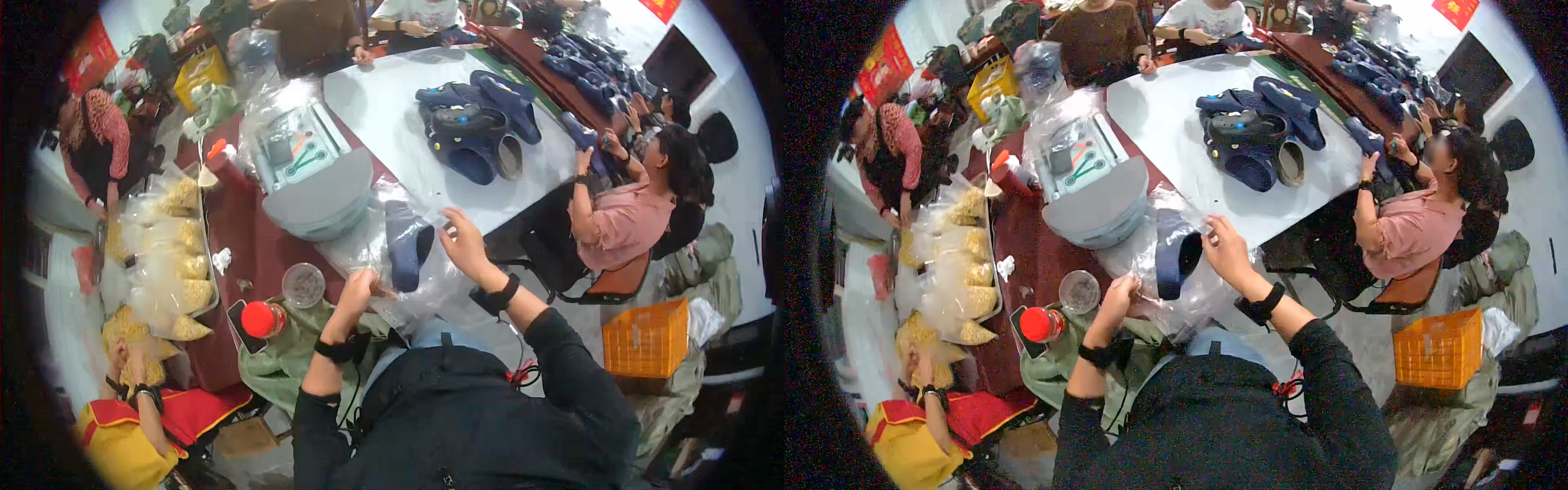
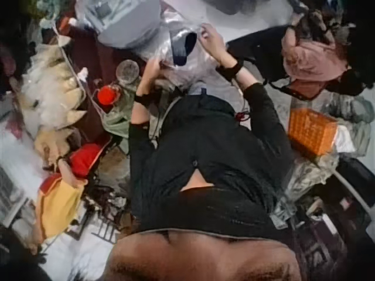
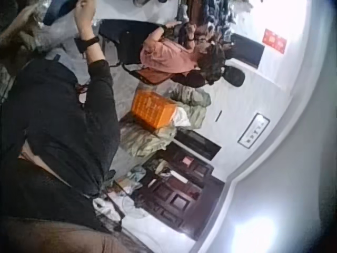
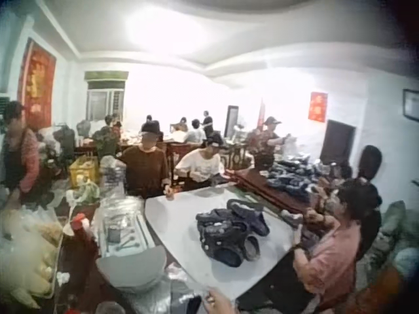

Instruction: The recorder is packing individual shoes/clogs into plastic bags and placing them into a large collection sack in a busy manufacturing environment.

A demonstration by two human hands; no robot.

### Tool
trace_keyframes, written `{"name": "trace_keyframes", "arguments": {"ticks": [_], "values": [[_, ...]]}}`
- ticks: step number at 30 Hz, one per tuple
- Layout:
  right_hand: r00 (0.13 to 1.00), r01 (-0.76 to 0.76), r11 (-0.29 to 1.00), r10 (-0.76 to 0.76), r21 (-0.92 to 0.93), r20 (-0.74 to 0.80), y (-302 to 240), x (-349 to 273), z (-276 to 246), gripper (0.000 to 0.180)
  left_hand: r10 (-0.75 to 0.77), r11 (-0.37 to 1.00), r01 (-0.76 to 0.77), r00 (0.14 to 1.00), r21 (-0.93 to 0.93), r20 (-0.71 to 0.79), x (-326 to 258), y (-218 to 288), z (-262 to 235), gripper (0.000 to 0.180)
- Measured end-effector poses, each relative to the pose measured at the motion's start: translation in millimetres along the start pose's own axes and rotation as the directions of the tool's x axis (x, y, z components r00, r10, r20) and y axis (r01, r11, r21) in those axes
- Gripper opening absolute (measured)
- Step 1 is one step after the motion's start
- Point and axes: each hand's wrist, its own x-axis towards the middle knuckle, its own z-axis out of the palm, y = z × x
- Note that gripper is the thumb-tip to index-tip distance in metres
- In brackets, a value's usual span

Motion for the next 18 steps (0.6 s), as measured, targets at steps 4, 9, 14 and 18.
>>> {"name": "trace_keyframes", "arguments": {"ticks": [4, 9, 14, 18], "values": [[0.975, 0.204, 0.957, -0.218, -0.207, -0.044, -28, 25, -27, 0.023, 0.048, 0.989, -0.050, 0.999, 0.140, 0.013, -9, 23, -7, 0.023], [0.935, 0.340, 0.920, -0.309, -0.194, 0.173, -26, 70, -45, 0.026, -0.025, 0.999, 0.023, 0.997, 0.034, 0.070, -24, 78, 3, 0.027], [0.966, 0.177, 0.984, -0.175, 0.005, 0.192, -11, 103, -45, 0.026, 0.172, 0.984, -0.174, 0.984, 0.040, 0.040, -7, 99, 35, 0.028], [0.993, 0.053, 0.989, -0.067, 0.137, 0.102, 3, 125, -51, 0.027, 0.400, 0.884, -0.405, 0.914, 0.235, 0.071, 24, 122, 57, 0.032]]}}
